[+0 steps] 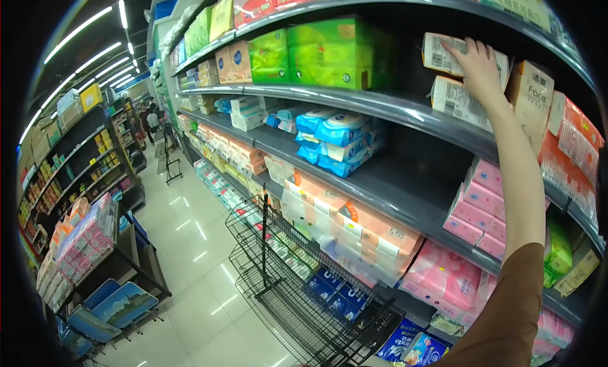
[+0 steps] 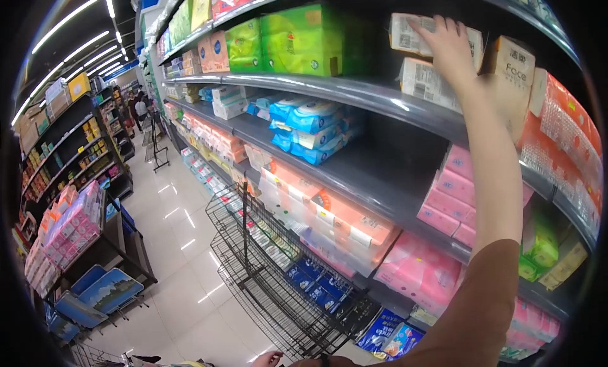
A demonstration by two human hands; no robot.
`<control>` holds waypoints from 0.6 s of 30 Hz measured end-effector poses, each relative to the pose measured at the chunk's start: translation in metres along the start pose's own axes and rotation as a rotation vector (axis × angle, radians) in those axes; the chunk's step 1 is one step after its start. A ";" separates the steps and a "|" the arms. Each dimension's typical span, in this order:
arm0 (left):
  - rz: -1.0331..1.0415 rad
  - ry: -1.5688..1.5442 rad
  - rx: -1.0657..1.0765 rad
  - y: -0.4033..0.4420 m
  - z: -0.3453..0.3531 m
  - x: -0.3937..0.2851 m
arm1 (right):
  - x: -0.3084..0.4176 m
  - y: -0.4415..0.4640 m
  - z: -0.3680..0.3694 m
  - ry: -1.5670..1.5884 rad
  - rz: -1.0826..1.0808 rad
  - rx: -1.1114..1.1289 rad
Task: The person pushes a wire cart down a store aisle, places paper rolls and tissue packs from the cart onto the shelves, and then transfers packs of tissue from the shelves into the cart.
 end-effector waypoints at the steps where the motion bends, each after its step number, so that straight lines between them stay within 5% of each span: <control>1: -0.009 0.038 0.030 0.007 -0.002 -0.003 | 0.003 -0.009 -0.006 0.037 -0.027 -0.156; 2: 0.171 0.059 0.009 0.011 -0.010 -0.037 | 0.002 -0.017 -0.016 0.059 -0.035 -0.141; 6: -0.005 0.102 0.056 0.028 -0.022 -0.084 | -0.012 -0.057 -0.089 0.174 -0.030 -0.322; 11: 0.307 0.002 0.080 0.040 -0.038 -0.173 | 0.013 -0.150 -0.177 0.243 -0.095 -0.380; 14: 0.409 -0.073 0.378 0.048 -0.048 -0.227 | 0.051 -0.209 -0.242 0.300 -0.314 -0.405; 16: 0.295 -0.363 0.559 0.058 -0.055 -0.231 | 0.077 -0.254 -0.258 0.421 -0.578 -0.361; 18: 0.251 -0.794 0.675 0.059 -0.067 -0.257 | 0.108 -0.289 -0.297 0.562 -0.600 -0.185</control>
Point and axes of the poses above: each hand's wrist, its own y-axis towards the middle knuckle, its own z-axis out of the palm, x = y × z, the point moved 8 cm from there along y, towards the middle knuckle, and after that the axes turned 13 degrees about -y, right-handed, at the moved point
